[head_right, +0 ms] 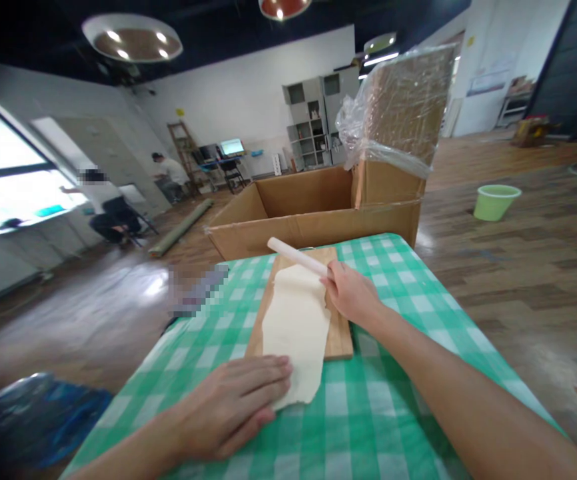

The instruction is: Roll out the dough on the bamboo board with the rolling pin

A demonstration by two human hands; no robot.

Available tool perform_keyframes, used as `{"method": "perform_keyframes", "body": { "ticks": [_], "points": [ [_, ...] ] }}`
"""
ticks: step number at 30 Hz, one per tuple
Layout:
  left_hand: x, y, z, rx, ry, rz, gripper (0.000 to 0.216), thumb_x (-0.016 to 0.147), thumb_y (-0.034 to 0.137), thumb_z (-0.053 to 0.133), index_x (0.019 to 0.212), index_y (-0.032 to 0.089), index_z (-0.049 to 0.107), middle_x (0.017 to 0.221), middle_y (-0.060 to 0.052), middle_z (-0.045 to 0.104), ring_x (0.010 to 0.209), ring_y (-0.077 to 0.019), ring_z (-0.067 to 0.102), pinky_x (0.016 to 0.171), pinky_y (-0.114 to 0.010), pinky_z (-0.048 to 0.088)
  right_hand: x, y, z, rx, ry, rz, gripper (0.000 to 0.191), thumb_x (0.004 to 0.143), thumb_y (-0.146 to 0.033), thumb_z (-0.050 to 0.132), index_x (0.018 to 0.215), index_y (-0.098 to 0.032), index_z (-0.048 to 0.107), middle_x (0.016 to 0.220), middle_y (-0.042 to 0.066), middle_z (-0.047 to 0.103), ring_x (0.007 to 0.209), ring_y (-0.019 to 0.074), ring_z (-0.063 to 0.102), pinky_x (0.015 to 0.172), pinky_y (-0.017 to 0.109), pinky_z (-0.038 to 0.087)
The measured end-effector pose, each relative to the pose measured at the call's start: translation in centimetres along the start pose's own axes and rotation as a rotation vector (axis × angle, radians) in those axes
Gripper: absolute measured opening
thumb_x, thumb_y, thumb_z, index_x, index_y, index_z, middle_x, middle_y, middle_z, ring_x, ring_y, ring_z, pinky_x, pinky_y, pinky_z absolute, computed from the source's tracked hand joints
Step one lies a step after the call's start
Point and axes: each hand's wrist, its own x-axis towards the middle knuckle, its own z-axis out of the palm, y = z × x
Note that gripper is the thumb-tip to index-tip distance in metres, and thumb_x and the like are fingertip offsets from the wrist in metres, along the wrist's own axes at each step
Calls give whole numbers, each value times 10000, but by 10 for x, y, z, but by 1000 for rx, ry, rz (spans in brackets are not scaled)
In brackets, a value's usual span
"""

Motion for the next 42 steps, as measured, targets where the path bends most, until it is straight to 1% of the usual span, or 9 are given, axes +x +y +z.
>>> {"method": "perform_keyframes", "body": {
  "ticks": [6, 11, 15, 18, 22, 27, 30, 35, 42],
  "points": [
    [18, -65, -6, -1, 275, -338, 326, 1068, 263, 452, 1277, 225, 700, 1320, -114, 739, 1296, -250, 673, 1142, -447, 553, -3, -4, 1, -69, -43, -261, 191, 1051, -355, 581, 1142, -214, 673, 1163, 103, 730, 1136, 285, 641, 981, 385, 460],
    [50, -125, 23, 126, 159, -542, 489, 1106, 388, 353, 1478, 132, 540, 1547, -168, 574, 1497, -286, 485, 1269, -494, 383, -5, -4, 5, -110, -13, -297, 292, 1084, -345, 500, 1260, -250, 714, 1249, 104, 708, 1206, 277, 622, 1062, 426, 463],
    [66, -152, 52, 165, 44, -604, 523, 1132, 382, 211, 1433, 131, 557, 1545, -165, 568, 1474, -258, 502, 1235, -430, 396, -3, -5, 10, -191, -52, -277, 495, 1123, -400, 351, 1562, -256, 528, 1550, 130, 579, 1451, 294, 504, 1170, 483, 406],
    [73, -164, 60, 207, 43, -626, 517, 1137, 391, 192, 1387, 157, 580, 1479, -152, 611, 1420, -257, 533, 1207, -430, 405, 7, -8, 10, -260, -115, -240, 599, 1124, -485, 283, 1632, -209, 434, 1646, 158, 477, 1543, 324, 401, 1214, 510, 359],
    [88, -178, 59, 262, 4, -662, 506, 1134, 389, 212, 1318, 143, 615, 1327, -163, 671, 1285, -271, 604, 1129, -428, 447, 34, -8, 11, -327, -170, -180, 634, 1103, -567, 287, 1561, -203, 534, 1659, 185, 450, 1565, 387, 349, 1221, 579, 315],
    [108, -196, 62, 288, -9, -741, 487, 1126, 392, 270, 1388, 128, 584, 1297, -176, 667, 1269, -280, 618, 1080, -409, 458, 67, -9, 22, -418, -20, -97, 650, 1067, -624, 370, 1397, -148, 666, 1649, 227, 441, 1563, 442, 312, 1239, 617, 236],
    [115, -211, 66, 283, -37, -718, 467, 1119, 403, 302, 1374, 148, 599, 1328, -174, 650, 1277, -305, 612, 1062, -426, 458, 85, -13, 31, -439, 0, -101, 640, 1084, -582, 328, 1358, -125, 683, 1601, 244, 485, 1534, 440, 353, 1212, 588, 294],
    [130, -250, 73, 260, -134, -576, 440, 1117, 366, 290, 1308, 192, 646, 1388, -158, 604, 1288, -341, 576, 1019, -449, 464, 125, -9, 44, -360, -171, -98, 598, 1100, -555, 293, 1389, -175, 653, 1468, 233, 599, 1419, 424, 477, 1140, 579, 377],
    [152, -290, 76, 290, -181, -502, 433, 1102, 260, 288, 1341, 109, 616, 1293, -211, 628, 1162, -322, 643, 988, -426, 471, 175, 12, 58, -370, -310, -116, 529, 1087, -495, 365, 1398, -170, 644, 1383, 219, 673, 1308, 395, 568, 1085, 516, 418]
  ]
}}
